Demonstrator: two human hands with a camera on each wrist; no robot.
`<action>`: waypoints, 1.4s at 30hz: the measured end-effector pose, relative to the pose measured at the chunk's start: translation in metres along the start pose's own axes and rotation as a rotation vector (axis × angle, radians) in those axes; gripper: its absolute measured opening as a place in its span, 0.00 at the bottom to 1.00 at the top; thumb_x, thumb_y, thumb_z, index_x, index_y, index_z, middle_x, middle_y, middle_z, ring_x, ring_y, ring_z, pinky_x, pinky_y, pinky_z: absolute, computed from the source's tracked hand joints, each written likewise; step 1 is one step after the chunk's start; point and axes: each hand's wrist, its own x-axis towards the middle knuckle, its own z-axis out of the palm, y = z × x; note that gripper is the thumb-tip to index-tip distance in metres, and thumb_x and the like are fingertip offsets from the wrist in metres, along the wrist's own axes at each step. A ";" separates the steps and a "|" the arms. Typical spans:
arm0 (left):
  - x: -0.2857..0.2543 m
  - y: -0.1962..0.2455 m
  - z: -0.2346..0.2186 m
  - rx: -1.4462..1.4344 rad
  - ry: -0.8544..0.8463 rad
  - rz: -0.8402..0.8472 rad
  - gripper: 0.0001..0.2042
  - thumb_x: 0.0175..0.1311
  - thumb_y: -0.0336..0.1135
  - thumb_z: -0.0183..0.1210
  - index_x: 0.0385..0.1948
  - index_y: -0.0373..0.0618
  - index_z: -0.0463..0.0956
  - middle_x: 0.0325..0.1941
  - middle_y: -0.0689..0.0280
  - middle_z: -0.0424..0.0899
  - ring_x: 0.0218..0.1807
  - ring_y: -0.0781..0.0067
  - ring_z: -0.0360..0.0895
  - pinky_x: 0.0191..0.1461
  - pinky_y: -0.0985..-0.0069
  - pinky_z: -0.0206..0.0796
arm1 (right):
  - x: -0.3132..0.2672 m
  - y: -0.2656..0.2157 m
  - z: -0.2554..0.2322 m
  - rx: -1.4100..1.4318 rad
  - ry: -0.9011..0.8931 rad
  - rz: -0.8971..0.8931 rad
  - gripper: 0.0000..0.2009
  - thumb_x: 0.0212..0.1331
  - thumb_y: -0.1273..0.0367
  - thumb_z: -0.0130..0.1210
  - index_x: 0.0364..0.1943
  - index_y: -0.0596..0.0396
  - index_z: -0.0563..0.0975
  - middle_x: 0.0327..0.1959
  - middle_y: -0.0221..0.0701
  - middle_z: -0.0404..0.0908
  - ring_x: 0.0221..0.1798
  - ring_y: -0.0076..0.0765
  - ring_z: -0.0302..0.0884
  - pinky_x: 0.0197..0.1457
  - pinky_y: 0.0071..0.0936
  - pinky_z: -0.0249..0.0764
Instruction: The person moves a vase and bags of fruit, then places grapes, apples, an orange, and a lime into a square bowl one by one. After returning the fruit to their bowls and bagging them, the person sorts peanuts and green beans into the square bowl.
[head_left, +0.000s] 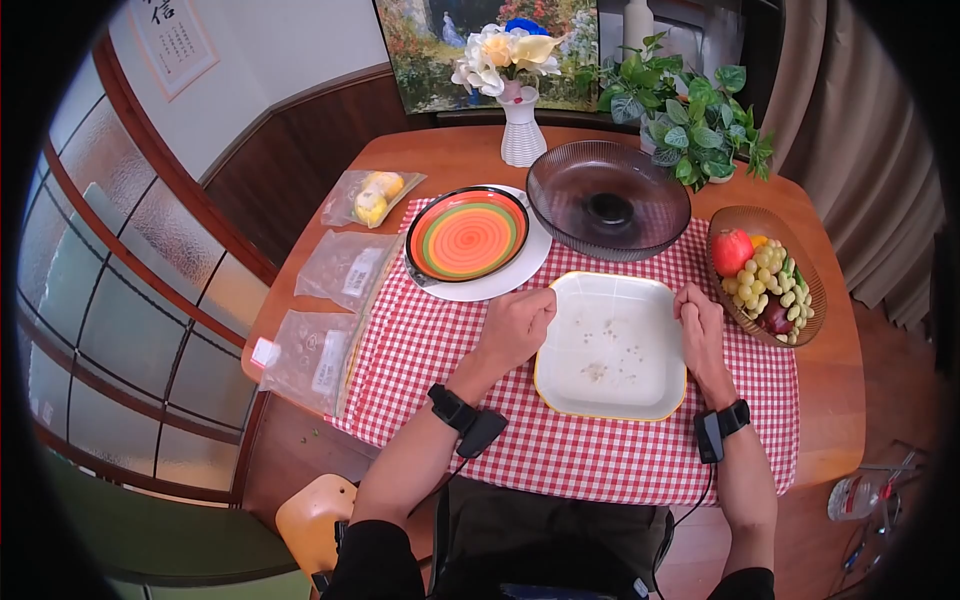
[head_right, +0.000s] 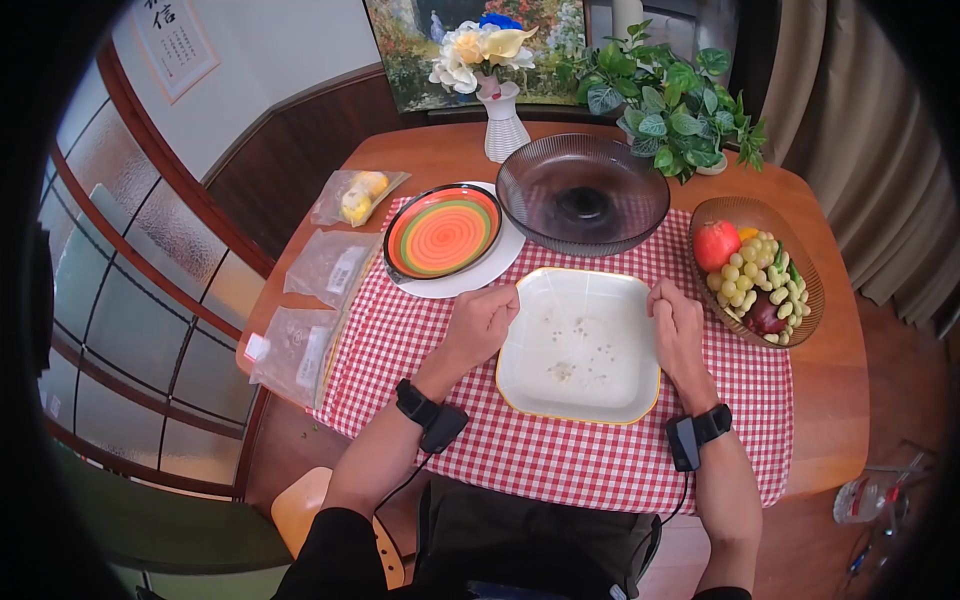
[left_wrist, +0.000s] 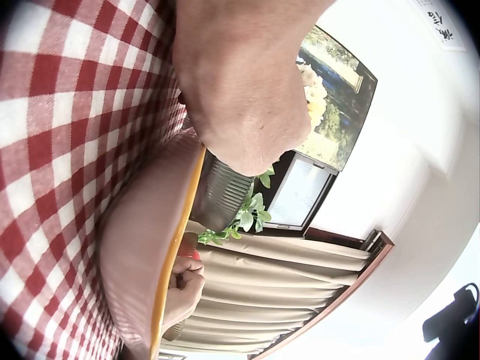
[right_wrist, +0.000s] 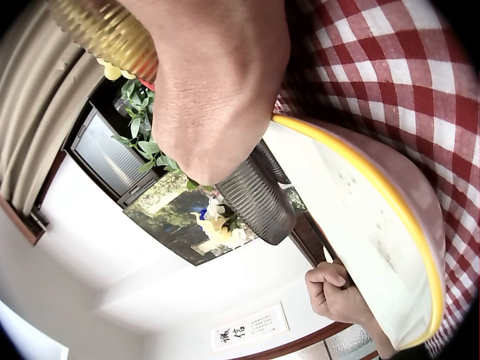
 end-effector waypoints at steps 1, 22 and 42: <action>0.000 0.000 0.000 0.003 -0.003 -0.002 0.05 0.66 0.23 0.56 0.28 0.39 0.75 0.22 0.53 0.78 0.25 0.48 0.80 0.30 0.57 0.68 | 0.000 0.000 0.000 -0.001 -0.002 0.002 0.10 0.70 0.72 0.44 0.31 0.62 0.74 0.24 0.41 0.74 0.24 0.41 0.75 0.35 0.38 0.70; 0.000 -0.001 0.001 0.007 -0.003 0.001 0.05 0.65 0.22 0.56 0.28 0.38 0.75 0.23 0.53 0.79 0.25 0.47 0.80 0.31 0.57 0.68 | 0.000 0.002 0.001 0.006 0.005 0.001 0.10 0.69 0.73 0.44 0.31 0.62 0.74 0.23 0.41 0.74 0.24 0.40 0.74 0.34 0.39 0.70; 0.000 0.000 0.000 0.012 -0.002 0.005 0.05 0.64 0.22 0.55 0.27 0.38 0.75 0.22 0.53 0.78 0.25 0.48 0.79 0.30 0.57 0.68 | 0.000 0.000 0.001 0.011 0.003 0.001 0.10 0.69 0.73 0.44 0.31 0.62 0.73 0.23 0.40 0.73 0.24 0.39 0.73 0.34 0.38 0.70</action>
